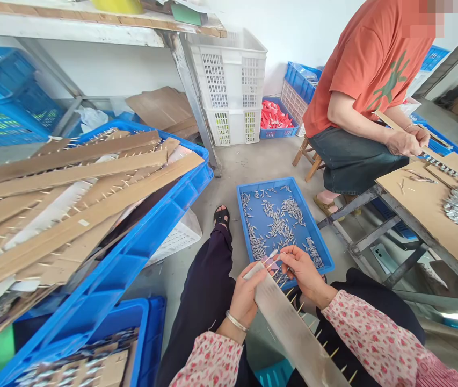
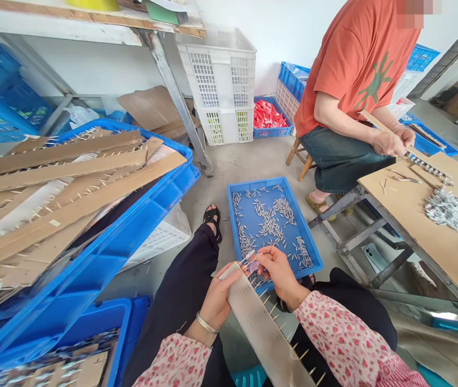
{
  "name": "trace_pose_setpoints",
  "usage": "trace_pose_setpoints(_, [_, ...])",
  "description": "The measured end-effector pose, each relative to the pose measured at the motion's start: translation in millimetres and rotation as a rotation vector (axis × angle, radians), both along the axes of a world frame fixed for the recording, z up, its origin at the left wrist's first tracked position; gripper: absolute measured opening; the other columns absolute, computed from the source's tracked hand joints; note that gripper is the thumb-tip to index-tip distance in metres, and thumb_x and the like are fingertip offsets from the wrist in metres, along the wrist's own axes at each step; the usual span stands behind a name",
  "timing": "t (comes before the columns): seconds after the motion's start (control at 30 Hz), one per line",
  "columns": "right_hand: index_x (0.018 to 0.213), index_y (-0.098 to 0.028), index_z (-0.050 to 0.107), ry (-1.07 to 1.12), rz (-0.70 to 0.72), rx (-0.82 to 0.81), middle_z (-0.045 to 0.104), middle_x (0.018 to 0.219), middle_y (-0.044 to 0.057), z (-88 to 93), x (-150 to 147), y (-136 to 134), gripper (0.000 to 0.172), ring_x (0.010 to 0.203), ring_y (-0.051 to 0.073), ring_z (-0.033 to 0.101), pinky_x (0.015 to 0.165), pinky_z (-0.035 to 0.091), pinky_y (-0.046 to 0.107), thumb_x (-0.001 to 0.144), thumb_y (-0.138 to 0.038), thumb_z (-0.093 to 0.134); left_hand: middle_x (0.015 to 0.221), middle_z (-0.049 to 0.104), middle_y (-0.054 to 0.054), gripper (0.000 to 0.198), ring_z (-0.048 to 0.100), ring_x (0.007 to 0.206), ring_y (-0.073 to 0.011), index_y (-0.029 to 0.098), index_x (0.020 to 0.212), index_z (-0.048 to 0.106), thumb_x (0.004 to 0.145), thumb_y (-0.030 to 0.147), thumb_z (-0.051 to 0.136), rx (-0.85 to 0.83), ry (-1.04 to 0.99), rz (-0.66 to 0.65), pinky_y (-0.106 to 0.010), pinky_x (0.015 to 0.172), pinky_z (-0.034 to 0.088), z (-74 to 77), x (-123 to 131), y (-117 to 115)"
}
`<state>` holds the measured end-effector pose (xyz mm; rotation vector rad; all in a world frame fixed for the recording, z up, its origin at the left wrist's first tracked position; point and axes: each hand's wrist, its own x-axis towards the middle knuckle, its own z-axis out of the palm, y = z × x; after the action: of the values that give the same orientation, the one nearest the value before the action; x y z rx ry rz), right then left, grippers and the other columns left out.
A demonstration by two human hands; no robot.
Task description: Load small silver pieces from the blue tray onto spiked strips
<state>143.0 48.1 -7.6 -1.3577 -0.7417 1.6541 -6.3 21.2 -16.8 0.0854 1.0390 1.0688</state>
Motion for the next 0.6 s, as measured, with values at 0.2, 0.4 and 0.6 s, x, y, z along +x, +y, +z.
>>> trace_pose_setpoints(0.2, [0.083,-0.018,0.056,-0.03,-0.029,0.01,0.065,0.066,0.0,-0.1,0.5,0.5,0.033,0.047,0.008,0.047,0.04,0.028,0.019,0.068,-0.04,0.076,0.07,0.074,-0.004,0.03,0.067,0.068,-0.0167,0.015,0.079,0.069,0.053,0.019,0.084,0.036,-0.011,-0.007,-0.025,0.064,0.05,0.3,-0.2,0.6])
trace_pose_setpoints(0.4, [0.084,-0.018,0.055,-0.036,0.022,0.036,0.068,0.069,0.001,4.1,-3.7,-3.8,0.031,0.045,0.007,0.044,0.04,0.027,0.018,0.069,-0.037,0.075,0.071,0.074,-0.005,0.026,0.067,0.067,-0.0161,0.014,0.078,0.069,0.056,0.019,0.083,0.056,-0.008,-0.009,-0.024,0.063,0.049,-1.0,0.0,0.1])
trace_pose_setpoints(0.6, [0.08,-0.019,0.054,-0.054,-0.072,0.062,0.058,0.053,-0.004,8.0,-4.0,-2.2,0.031,0.044,0.007,0.042,0.04,0.024,0.019,0.069,-0.039,0.075,0.071,0.074,-0.005,0.028,0.067,0.067,-0.0173,0.014,0.078,0.069,0.054,0.018,0.083,0.044,-0.01,0.009,-0.025,0.063,0.05,-1.1,0.1,-0.9])
